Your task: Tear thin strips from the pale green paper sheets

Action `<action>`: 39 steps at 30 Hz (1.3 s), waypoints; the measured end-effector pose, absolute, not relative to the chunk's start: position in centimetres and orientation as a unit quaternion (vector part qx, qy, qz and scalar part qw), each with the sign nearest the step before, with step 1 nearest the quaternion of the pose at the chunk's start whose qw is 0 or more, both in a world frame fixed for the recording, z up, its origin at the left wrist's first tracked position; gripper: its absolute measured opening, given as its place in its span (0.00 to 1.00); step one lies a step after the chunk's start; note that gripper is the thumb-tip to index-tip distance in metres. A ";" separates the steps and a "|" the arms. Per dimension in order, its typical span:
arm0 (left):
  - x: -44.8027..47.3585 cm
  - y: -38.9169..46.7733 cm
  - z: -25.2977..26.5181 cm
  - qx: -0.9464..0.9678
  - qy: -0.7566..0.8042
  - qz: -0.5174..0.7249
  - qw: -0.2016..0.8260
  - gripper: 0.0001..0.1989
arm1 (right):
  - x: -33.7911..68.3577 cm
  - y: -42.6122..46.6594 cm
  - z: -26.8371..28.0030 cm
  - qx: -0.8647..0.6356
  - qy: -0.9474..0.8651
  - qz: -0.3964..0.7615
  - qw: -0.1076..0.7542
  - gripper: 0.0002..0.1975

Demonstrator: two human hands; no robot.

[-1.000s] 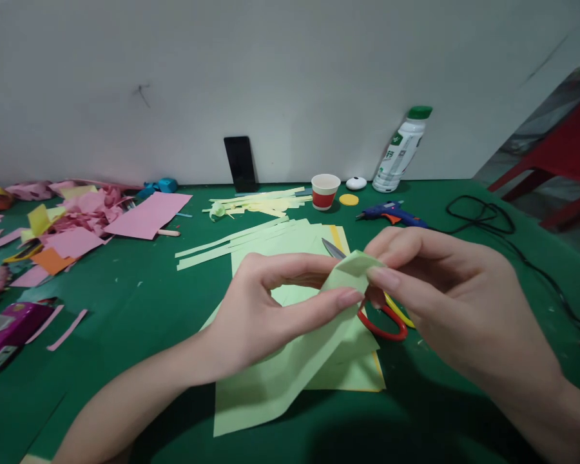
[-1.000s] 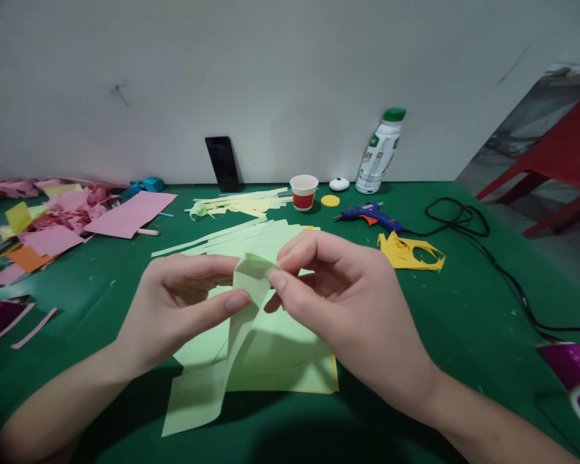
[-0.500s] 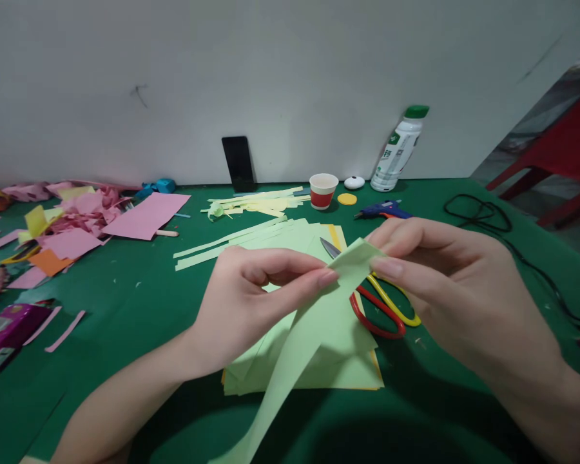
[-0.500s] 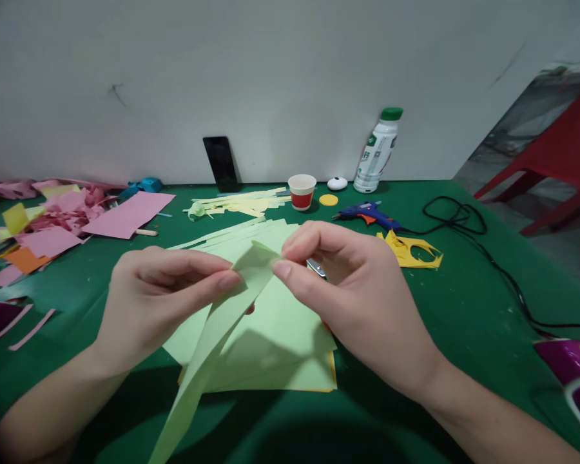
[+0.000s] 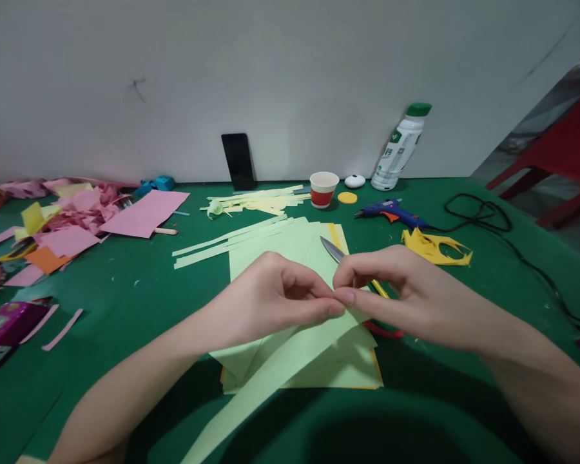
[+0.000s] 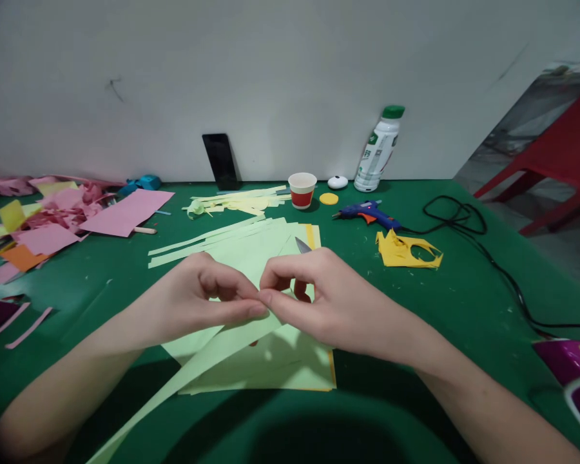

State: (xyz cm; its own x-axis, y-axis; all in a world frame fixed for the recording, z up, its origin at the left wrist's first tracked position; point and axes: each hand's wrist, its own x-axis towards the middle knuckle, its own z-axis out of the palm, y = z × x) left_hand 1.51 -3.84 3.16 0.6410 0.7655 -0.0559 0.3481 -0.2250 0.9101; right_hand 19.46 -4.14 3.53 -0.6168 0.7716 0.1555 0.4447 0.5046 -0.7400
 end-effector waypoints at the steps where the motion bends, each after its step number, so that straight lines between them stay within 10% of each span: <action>1: 1.6 -3.9 3.1 0.757 0.367 0.205 0.500 0.10 | 19.6 -4.1 3.6 -0.362 -0.837 0.335 0.237 0.10; 7: 1.6 -3.8 3.2 0.749 0.388 0.160 0.512 0.11 | 22.1 -3.2 4.1 -0.407 -0.830 0.348 0.160 0.10; 13: 1.7 -3.4 3.2 0.731 0.421 0.160 0.514 0.10 | 23.9 -2.1 4.7 -0.494 -0.754 0.337 0.271 0.11; 24: 2.3 -2.5 2.2 0.706 0.435 0.136 0.542 0.09 | 22.6 -1.7 3.7 -0.451 -0.759 0.452 0.129 0.10; 39: 1.9 -2.1 2.4 0.729 0.460 0.093 0.498 0.13 | 24.4 -0.9 4.0 -0.453 -0.821 0.327 0.117 0.13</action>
